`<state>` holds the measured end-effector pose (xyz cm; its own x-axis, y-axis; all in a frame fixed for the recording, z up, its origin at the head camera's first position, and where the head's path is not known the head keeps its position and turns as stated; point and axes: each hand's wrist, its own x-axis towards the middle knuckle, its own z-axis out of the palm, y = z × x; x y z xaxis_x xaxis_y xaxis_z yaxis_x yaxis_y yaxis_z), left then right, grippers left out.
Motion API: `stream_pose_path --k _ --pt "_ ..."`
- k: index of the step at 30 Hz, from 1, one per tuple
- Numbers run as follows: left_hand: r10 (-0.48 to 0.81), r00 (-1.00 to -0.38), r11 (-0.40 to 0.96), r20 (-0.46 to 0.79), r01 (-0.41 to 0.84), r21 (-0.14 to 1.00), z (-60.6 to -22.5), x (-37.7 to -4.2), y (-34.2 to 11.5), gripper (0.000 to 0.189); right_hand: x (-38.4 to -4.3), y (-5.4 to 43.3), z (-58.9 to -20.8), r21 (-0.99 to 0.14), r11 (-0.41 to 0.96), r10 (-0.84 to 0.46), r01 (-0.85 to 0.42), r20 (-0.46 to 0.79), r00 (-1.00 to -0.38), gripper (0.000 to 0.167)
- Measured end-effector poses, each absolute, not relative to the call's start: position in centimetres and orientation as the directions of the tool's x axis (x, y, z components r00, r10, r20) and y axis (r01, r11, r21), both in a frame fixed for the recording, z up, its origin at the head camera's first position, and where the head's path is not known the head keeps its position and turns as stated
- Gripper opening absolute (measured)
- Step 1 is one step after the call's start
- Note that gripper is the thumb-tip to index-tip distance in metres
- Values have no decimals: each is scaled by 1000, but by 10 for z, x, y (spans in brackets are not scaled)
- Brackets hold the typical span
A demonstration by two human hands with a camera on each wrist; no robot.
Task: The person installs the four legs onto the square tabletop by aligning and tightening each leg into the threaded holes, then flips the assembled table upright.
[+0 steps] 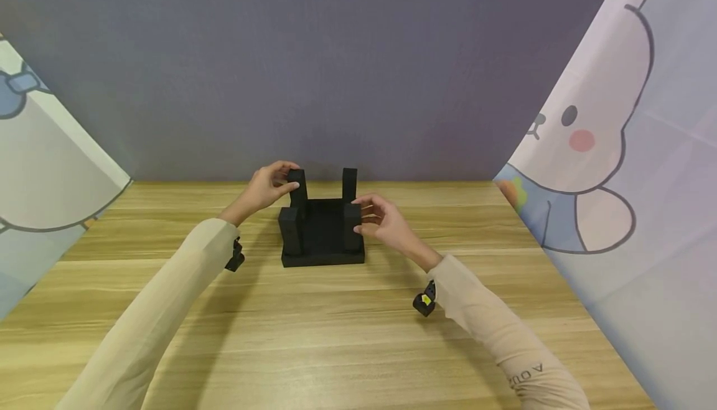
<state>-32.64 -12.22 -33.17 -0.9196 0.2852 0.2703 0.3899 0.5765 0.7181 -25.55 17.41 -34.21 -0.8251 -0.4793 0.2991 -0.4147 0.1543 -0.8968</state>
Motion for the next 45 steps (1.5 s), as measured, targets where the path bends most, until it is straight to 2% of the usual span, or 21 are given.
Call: stream_pose_path --k 8,14,21,30,35,45 --pt "279 -921 574 272 388 722 -332 -328 -121 39 -256 174 -341 -865 237 -467 -442 298 -833 54" --pt "275 -922 574 271 384 724 -332 -328 -121 38 -259 175 -337 -833 262 -538 -488 294 -790 60" --pt "272 -926 576 262 375 726 -332 -328 -122 38 -264 177 -336 -807 281 -589 -520 282 -757 56" --pt "275 -924 573 266 379 726 -332 -328 -123 38 -250 165 -327 -832 303 -485 -464 284 -827 51" --pt "275 -924 573 265 379 727 -332 -328 -123 38 -241 160 -320 -843 285 -463 -457 296 -835 52" --pt "276 -927 571 253 370 732 -331 -327 -123 38 -262 172 -337 -814 270 -560 -514 301 -772 50"
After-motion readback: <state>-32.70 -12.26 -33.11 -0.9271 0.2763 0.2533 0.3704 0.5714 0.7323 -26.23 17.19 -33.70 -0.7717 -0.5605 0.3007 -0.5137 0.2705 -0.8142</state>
